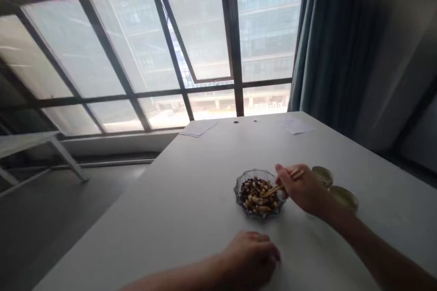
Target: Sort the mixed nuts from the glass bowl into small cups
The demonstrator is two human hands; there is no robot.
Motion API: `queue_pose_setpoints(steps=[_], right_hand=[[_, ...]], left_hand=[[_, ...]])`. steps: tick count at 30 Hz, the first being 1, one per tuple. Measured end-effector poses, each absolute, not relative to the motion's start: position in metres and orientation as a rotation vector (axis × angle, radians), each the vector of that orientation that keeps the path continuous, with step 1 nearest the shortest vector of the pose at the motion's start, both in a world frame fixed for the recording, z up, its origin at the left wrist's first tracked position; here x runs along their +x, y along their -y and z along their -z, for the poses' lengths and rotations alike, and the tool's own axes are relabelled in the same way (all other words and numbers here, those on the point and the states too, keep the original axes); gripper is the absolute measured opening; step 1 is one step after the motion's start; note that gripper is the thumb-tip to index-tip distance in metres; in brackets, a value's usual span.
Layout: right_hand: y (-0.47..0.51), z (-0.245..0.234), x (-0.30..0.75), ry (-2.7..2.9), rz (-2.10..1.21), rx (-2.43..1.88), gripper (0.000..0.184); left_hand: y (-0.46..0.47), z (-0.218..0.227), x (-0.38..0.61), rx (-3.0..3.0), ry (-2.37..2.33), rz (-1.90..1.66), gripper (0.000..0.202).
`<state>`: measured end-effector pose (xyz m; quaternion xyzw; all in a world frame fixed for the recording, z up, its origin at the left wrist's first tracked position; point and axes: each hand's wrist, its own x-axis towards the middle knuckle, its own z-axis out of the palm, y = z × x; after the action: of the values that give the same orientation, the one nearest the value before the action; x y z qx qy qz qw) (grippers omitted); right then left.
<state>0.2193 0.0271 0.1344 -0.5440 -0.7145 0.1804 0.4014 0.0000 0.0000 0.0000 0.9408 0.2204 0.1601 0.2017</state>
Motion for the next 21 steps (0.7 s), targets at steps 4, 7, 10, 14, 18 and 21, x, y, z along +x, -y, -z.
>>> queue_pose_setpoints(steps=[4, 7, 10, 14, 18, 21], right_hand=[[-0.036, -0.119, 0.2, 1.913, -0.573, -1.299, 0.056], [-0.042, -0.116, 0.199, 1.918, -0.567, -1.277, 0.055], [-0.044, -0.124, 0.211, 1.833, -0.53, -1.266, 0.056], [-0.042, -0.132, 0.224, 1.731, -0.615, -1.268, 0.057], [-0.041, -0.125, 0.215, 1.82, -0.819, -1.163, 0.053], [-0.044, -0.123, 0.209, 1.846, -0.793, -1.148, 0.054]], left_hand=[[0.003, -0.005, -0.001, 2.622, -0.652, -0.409, 0.027], [0.003, -0.01, -0.002, 2.62, -0.647, -0.391, 0.028], [0.002, -0.014, -0.003, 2.625, -0.626, -0.376, 0.029], [0.001, -0.014, -0.003, 2.625, -0.623, -0.38, 0.027], [0.001, -0.013, -0.003, 2.612, -0.619, -0.374, 0.027], [0.001, -0.013, -0.004, 2.604, -0.614, -0.369, 0.027]])
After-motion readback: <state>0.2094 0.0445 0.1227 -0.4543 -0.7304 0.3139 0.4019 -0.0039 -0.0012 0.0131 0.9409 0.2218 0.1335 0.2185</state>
